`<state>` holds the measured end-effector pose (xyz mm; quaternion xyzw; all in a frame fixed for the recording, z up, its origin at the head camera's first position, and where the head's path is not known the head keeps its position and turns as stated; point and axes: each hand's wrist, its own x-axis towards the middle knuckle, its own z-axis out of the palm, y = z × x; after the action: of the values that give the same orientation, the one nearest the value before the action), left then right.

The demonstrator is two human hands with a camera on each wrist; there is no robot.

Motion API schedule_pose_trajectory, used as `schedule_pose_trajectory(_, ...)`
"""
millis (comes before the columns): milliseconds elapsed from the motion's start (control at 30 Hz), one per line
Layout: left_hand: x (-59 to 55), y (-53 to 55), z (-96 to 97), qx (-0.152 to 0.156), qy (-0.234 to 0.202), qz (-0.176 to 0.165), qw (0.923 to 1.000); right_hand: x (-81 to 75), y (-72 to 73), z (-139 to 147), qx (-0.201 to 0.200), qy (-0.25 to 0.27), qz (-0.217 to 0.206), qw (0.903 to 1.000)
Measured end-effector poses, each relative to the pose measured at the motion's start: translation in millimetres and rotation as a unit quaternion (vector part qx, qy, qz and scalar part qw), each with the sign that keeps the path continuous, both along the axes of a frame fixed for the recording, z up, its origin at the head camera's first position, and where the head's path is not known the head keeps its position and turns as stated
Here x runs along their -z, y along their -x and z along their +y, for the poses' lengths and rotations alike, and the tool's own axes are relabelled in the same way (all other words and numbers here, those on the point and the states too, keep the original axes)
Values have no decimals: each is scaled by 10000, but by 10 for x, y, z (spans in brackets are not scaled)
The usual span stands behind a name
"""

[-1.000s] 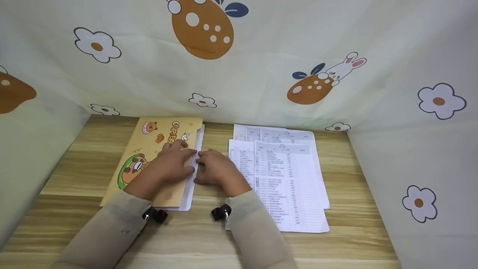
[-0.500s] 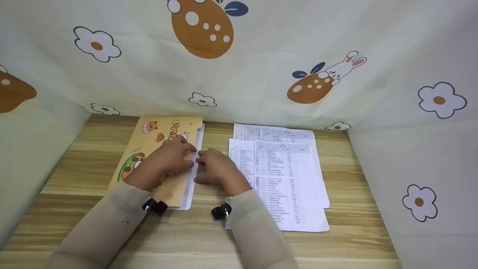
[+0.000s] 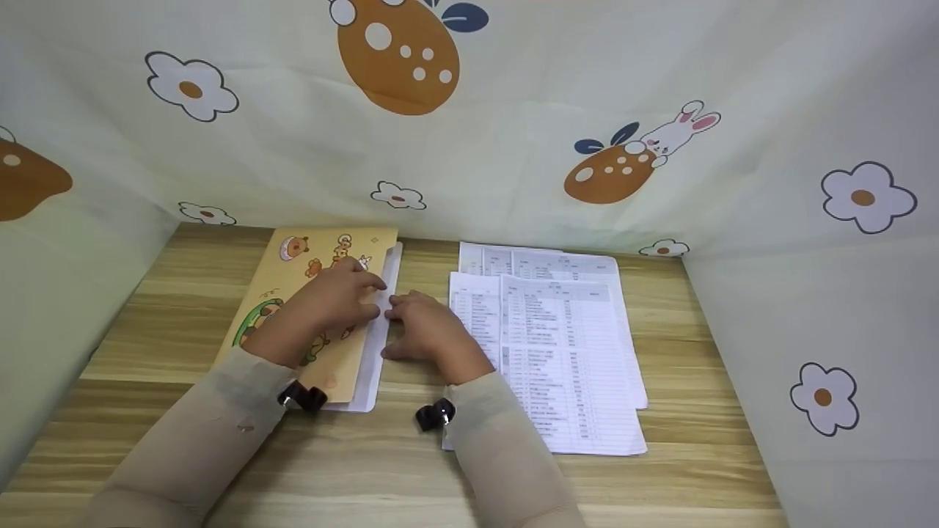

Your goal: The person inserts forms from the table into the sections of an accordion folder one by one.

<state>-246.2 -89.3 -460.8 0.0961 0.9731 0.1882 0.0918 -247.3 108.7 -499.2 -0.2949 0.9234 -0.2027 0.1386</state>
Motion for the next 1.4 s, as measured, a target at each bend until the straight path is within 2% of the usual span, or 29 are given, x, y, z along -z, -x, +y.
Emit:
schedule_pose_trajectory(200, -45, 7, -69, -60, -221, 139, 9996, 0, 0, 2, -27, -75, 30, 10000)
schedule_pose_trajectory(400, -138, 10, -169, -272, -615, 1, 9977, -4, -4, 5, -43, -113, -18, 9999)
schedule_pose_trajectory(667, -201, 22, -345, -407, -1314, 22, 9905, 15, -11, 0, 27, -122, -32, 9999)
schedule_pose_trajectory(1000, -215, 15, -540, -712, -2224, 11, 9724, 19, -18, -7, 173, -151, -166, 9996)
schedule_pose_trajectory(1400, -309, -20, -738, -1039, -3351, -469, 9353, -1, -20, 18, 263, -216, -387, 9987)
